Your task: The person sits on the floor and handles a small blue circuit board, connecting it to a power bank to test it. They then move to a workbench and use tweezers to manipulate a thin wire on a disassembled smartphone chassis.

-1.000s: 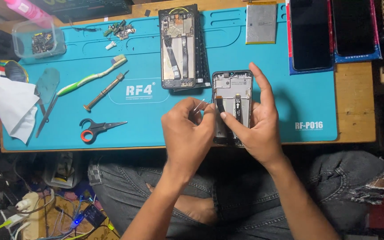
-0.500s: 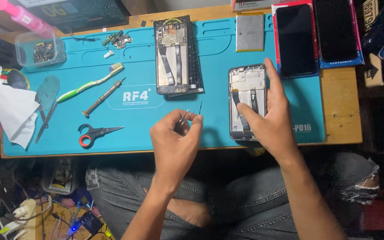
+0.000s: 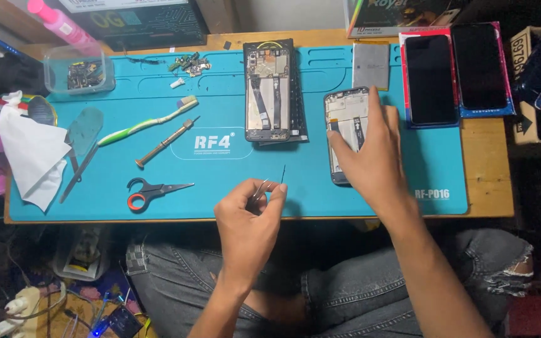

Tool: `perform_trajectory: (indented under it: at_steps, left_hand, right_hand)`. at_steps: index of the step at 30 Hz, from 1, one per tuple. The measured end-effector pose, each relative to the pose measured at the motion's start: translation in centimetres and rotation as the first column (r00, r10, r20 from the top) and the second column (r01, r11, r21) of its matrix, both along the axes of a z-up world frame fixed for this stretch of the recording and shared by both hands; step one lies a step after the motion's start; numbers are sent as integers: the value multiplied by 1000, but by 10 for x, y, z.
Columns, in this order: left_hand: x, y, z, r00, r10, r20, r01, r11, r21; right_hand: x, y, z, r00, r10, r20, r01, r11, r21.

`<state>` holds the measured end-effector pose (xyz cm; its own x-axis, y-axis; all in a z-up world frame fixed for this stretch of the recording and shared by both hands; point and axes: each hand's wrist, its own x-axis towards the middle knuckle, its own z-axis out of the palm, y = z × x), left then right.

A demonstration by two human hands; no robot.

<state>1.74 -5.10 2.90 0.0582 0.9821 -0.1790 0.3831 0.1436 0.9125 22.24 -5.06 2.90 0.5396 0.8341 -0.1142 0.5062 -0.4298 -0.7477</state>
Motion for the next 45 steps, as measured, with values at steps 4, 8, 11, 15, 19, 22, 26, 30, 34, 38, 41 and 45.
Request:
perform_trajectory:
  at_steps: [4,8,11,15,19,22,26,30,34,38,41,45]
  left_hand:
    - [-2,-1,7,997,-4,73,7,999,-42]
    - [-6,-4,-1,988,-2,152,18,995,-102]
    - [-10,-3,1,971,13,240,27,986,-163]
    - [-16,1,-2,951,-17,308,85,974,-210]
    - [-23,4,0,948,-74,310,153,959,-238]
    - [-32,14,8,979,-141,149,142,990,-1]
    - [-48,41,-11,974,-159,-164,204,927,314]
    - [-54,48,-15,903,-87,-420,306,818,487]
    - [-47,34,-15,967,-172,-190,245,837,489]
    - [-32,23,-11,962,-241,127,207,950,233]
    - [-29,25,-14,955,-245,170,210,957,199]
    - [-27,27,-15,953,-251,169,224,961,162]
  right_hand:
    - [-6,-11,-8,987,40,156,-54,995,89]
    - [-18,-19,-3,973,56,223,-86,988,127]
    - [-39,-27,9,945,42,324,-119,968,221]
    - [-69,-36,14,914,99,-394,-24,981,191]
    - [-73,-36,-9,706,30,-708,91,987,133]
    - [-75,-36,-12,564,-100,-820,232,972,41]
    - [-74,-38,-14,525,-132,-841,241,971,-2]
    - [-82,-37,-9,603,-99,-791,203,979,32]
    - [-87,-35,-2,683,-56,-729,150,986,66]
    - [-87,-35,-14,693,-25,-721,122,989,83]
    - [-85,-35,-16,721,-24,-692,120,989,90]
    - [-82,-37,-19,754,-10,-657,86,993,84]
